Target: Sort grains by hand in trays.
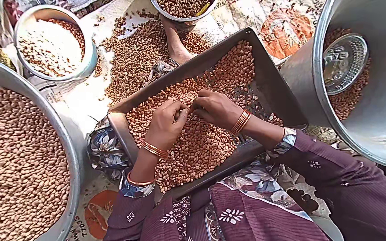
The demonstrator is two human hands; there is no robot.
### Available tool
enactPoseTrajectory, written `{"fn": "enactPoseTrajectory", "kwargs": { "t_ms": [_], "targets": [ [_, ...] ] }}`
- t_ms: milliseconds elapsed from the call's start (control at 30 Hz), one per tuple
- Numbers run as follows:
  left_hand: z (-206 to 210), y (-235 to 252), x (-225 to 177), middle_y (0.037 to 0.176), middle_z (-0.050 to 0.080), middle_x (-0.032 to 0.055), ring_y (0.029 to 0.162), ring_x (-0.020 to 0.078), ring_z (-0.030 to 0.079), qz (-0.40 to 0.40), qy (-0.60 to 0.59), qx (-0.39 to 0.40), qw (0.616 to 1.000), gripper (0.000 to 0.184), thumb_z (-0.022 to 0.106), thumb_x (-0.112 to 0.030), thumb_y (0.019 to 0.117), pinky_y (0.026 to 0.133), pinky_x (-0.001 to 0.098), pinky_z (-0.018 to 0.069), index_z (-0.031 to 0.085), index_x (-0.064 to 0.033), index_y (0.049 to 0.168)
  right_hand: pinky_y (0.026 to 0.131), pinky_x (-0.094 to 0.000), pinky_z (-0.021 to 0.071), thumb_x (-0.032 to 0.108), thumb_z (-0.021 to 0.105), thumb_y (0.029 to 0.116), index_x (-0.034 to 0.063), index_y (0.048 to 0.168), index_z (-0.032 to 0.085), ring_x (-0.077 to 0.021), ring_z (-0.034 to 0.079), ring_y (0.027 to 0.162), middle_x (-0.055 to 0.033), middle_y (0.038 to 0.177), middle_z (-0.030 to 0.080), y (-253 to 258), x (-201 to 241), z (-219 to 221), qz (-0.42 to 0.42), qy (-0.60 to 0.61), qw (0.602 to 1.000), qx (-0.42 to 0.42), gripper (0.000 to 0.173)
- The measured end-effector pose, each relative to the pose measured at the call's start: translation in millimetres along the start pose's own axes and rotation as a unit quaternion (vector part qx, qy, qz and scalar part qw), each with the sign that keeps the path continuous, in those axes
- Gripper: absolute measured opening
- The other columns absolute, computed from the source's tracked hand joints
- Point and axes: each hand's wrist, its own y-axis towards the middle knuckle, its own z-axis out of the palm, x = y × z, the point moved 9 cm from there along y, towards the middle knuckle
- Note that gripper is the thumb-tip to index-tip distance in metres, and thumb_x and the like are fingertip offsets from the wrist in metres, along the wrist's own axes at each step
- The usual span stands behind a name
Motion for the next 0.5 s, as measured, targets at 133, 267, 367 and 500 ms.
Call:
{"fn": "enactPoseTrajectory", "kwargs": {
  "t_ms": [133, 267, 367, 500],
  "targets": [
    [15.2, -2.5, -8.3, 0.085, 0.061, 0.0134, 0.071, 0.0267, 0.061, 0.041, 0.083, 0.032, 0.995, 0.017, 0.070, -0.016, 0.0964, 0.065, 0.0426, 0.0525, 0.075, -0.0039, 0.106, 0.079, -0.0418, 0.0554, 0.014, 0.064, 0.0981, 0.0035, 0.102, 0.074, -0.0226, 0.068, 0.086, -0.0111, 0.096, 0.069, -1.1, -7.5, -7.7, 0.055, 0.038, 0.998, 0.023, 0.014],
    [16.2, -0.8, -10.5, 0.082, 0.060, 0.0122, 0.070, 0.0259, 0.059, 0.059, 0.075, 0.044, 0.994, 0.015, 0.066, -0.015, 0.0984, 0.066, 0.0418, 0.0499, 0.074, -0.0032, 0.102, 0.063, -0.0377, 0.0485, 0.015, 0.067, 0.0901, 0.0085, 0.094, 0.066, -0.0138, 0.061, 0.068, -0.0017, 0.077, 0.064, -12.6, -18.7, -29.7, 0.146, 0.053, 0.987, 0.029, 0.008],
    [10.8, -1.7, -6.1, 0.080, 0.056, 0.0068, 0.064, 0.0167, 0.051, 0.049, 0.040, 0.028, 0.998, 0.016, 0.065, -0.018, 0.0995, 0.061, 0.0320, 0.0437, 0.073, -0.0046, 0.102, 0.065, -0.0415, 0.0506, 0.009, 0.065, 0.0905, 0.0082, 0.096, 0.065, -0.0171, 0.063, 0.072, -0.0033, 0.081, 0.065, -29.7, -23.8, -37.9, 0.145, 0.014, 0.987, 0.069, 0.006],
    [-2.0, -1.8, 7.8, 0.081, 0.054, -0.0025, 0.062, 0.0016, 0.041, 0.003, -0.054, -0.004, 0.999, 0.016, 0.065, -0.023, 0.1000, 0.057, 0.0167, 0.0323, 0.073, -0.0102, 0.105, 0.076, -0.0430, 0.0559, 0.006, 0.067, 0.0930, 0.0045, 0.095, 0.074, -0.0240, 0.069, 0.082, -0.0107, 0.091, 0.070, -56.8, -25.0, -26.0, 0.049, -0.014, 0.994, 0.100, 0.007]
  ]
}}
